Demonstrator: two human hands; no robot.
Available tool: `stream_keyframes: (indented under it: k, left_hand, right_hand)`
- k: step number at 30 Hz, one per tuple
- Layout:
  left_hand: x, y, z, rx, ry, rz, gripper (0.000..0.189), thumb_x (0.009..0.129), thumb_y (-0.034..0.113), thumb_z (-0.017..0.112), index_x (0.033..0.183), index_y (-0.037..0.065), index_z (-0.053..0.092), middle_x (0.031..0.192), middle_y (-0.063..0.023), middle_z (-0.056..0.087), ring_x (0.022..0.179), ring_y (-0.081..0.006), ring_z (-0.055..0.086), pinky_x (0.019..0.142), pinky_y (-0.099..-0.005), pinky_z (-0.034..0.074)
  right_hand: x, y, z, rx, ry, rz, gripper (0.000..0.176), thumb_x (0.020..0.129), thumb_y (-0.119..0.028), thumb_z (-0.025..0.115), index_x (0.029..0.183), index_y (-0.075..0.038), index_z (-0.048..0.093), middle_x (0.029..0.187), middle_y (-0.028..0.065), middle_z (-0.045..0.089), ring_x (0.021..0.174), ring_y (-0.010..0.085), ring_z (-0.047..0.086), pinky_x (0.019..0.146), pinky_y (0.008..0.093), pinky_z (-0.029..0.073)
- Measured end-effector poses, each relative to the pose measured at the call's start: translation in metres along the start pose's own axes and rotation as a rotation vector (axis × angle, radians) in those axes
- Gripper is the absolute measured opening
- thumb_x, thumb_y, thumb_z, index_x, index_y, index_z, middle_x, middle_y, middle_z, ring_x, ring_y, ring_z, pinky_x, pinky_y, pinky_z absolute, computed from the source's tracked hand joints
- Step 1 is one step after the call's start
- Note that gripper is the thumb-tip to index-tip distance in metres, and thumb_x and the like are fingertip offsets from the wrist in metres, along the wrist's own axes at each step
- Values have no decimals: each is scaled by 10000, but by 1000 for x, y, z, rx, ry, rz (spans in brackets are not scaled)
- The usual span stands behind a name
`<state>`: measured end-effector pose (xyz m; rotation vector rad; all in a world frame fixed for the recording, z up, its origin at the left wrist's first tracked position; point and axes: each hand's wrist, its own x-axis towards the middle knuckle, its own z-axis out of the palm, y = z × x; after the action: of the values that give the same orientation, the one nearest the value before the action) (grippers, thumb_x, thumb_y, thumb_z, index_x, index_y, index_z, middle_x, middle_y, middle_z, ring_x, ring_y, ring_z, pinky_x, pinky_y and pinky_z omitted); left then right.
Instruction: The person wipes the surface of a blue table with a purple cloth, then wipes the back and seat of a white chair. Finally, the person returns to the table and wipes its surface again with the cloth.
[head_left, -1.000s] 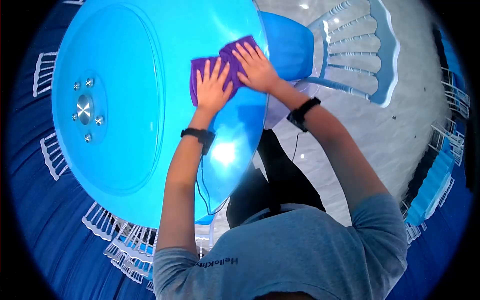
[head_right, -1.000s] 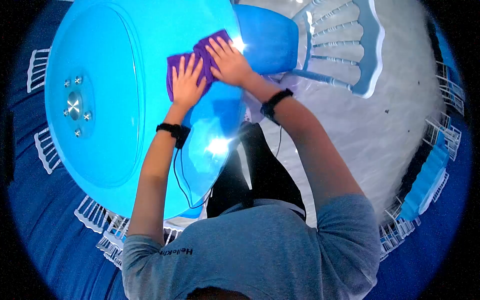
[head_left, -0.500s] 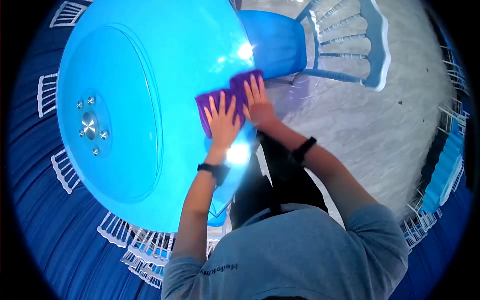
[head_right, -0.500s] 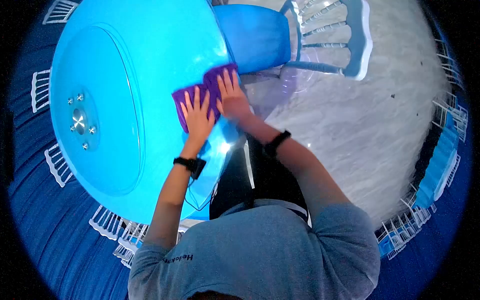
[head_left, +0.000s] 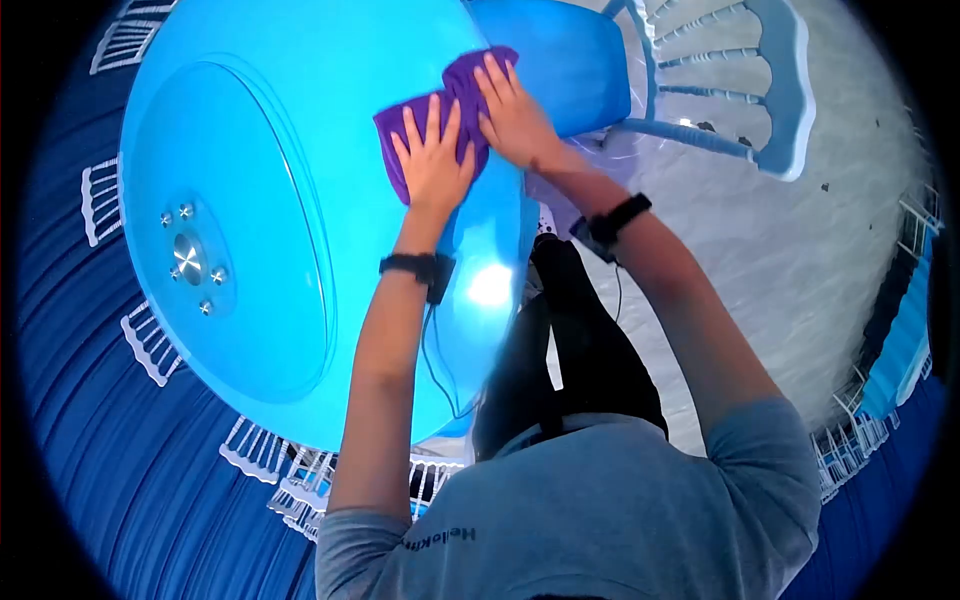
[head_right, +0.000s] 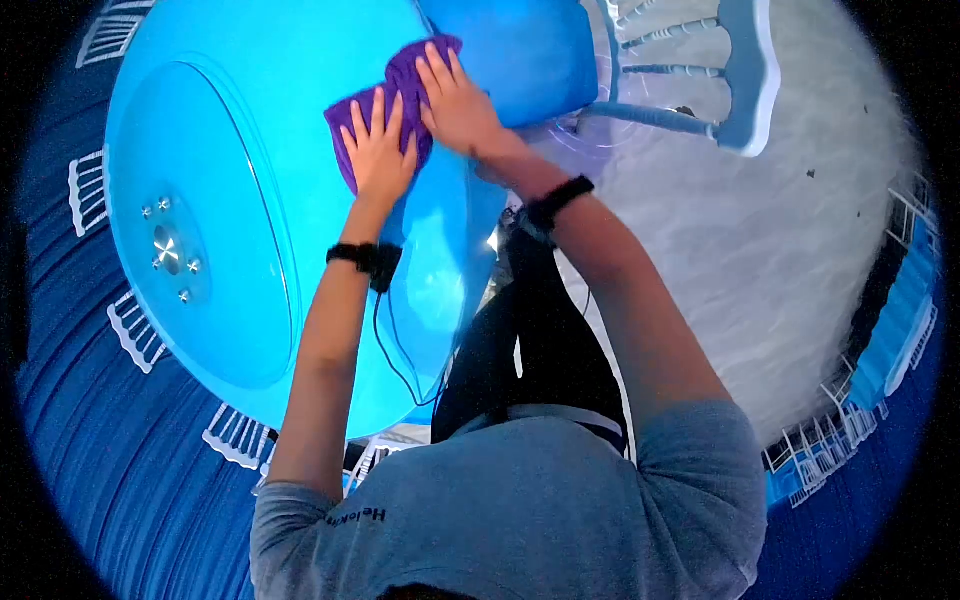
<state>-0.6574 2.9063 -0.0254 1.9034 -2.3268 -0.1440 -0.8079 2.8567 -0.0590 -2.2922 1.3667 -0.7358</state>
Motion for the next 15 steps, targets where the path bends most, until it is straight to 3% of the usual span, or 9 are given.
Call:
stream_keyframes:
  k: [3, 7, 9, 12, 15]
  left_hand:
    - [16, 1, 13, 44, 47, -112, 590, 824, 334, 511, 1374, 215, 332, 1446, -92, 244, 1304, -449, 172, 1002, -639, 127]
    - [-2, 18, 20, -57, 80, -214, 570, 844, 317, 476, 1381, 214, 317, 1454, -89, 227, 1318, -437, 147, 1017, -626, 103]
    - [-28, 26, 17, -76, 64, -208, 568, 852, 307, 474, 1386, 208, 308, 1457, -89, 220, 1322, -419, 151, 1013, -629, 116]
    - [-82, 38, 7, -98, 35, -196, 577, 853, 329, 486, 1389, 223, 300, 1462, -70, 215, 1329, -399, 143, 997, -651, 119]
    - [-153, 49, -7, -52, -34, -314, 596, 826, 412, 515, 1375, 283, 323, 1472, -55, 190, 1301, -490, 108, 958, -705, 90]
  right_hand:
    - [23, 12, 10, -13, 96, -45, 585, 826, -182, 499, 1318, 62, 297, 1381, 276, 241, 1270, 457, 236, 1068, 435, 224]
    - [10, 8, 6, -17, 33, -53, 581, 831, -182, 492, 1315, 69, 292, 1382, 283, 230, 1272, 459, 224, 1076, 444, 195]
    - [-17, -1, 9, -16, 50, -60, 602, 829, -200, 510, 1322, 64, 288, 1396, 284, 209, 1286, 468, 194, 1058, 473, 231]
    - [-67, -24, 3, 103, 62, -136, 615, 825, -150, 508, 1320, 106, 247, 1392, 321, 166, 1284, 493, 167, 1063, 489, 205]
    - [-123, -57, -1, 107, -49, -71, 624, 819, -109, 508, 1314, 134, 217, 1387, 349, 124, 1282, 507, 149, 1067, 506, 177]
